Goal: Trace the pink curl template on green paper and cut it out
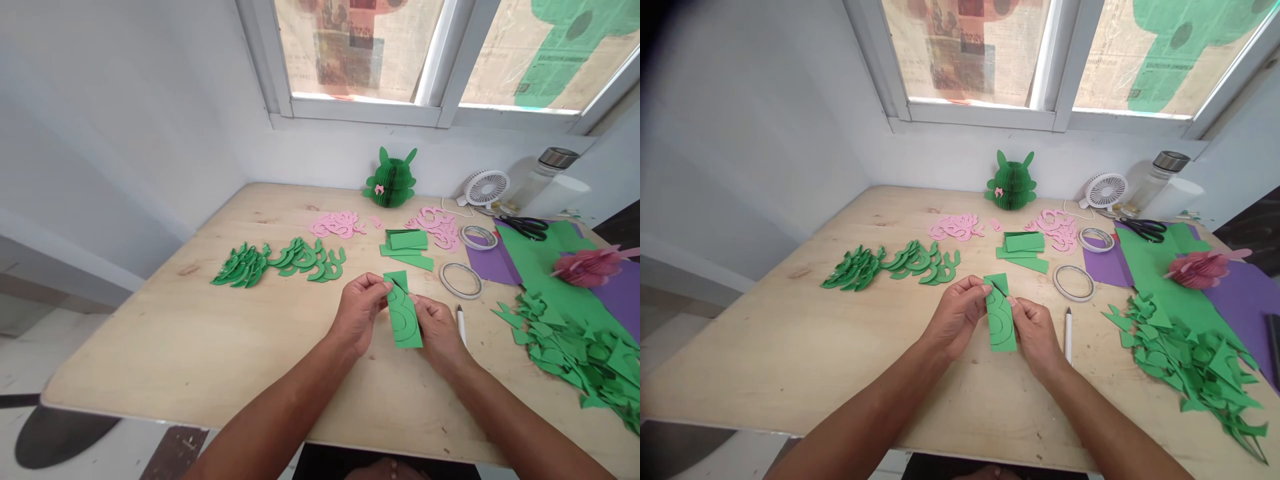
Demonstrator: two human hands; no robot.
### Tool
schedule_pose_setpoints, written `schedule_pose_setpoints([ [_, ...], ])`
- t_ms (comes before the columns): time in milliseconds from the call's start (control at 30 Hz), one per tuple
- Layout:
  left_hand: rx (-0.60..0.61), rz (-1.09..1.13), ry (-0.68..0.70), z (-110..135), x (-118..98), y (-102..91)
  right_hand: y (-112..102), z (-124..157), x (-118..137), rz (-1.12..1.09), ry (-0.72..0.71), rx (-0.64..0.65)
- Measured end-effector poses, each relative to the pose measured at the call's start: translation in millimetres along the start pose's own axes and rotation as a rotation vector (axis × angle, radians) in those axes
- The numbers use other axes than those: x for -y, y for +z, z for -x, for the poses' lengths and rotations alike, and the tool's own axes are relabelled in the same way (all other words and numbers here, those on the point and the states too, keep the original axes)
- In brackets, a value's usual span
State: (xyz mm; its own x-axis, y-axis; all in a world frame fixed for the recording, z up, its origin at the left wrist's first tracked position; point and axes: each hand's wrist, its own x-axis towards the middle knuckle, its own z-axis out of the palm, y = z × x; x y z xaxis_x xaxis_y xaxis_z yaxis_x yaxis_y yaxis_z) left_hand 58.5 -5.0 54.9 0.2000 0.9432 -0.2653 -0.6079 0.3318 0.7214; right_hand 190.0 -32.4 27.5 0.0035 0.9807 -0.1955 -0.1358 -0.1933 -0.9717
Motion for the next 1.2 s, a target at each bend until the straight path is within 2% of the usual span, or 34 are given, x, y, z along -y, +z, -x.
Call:
schedule_pose_setpoints([
  [333, -0.026, 0.0, 0.018, 0.0, 0.3, 0.2, -1.0, 0.3, -3.4, -0.058, 0.004, 0.014],
  [1200, -0.054, -0.169, 0.104, -4.6, -2.7, -3.2, -2.3, 1.3, -0.5, 0.12, -0.054, 0.013],
])
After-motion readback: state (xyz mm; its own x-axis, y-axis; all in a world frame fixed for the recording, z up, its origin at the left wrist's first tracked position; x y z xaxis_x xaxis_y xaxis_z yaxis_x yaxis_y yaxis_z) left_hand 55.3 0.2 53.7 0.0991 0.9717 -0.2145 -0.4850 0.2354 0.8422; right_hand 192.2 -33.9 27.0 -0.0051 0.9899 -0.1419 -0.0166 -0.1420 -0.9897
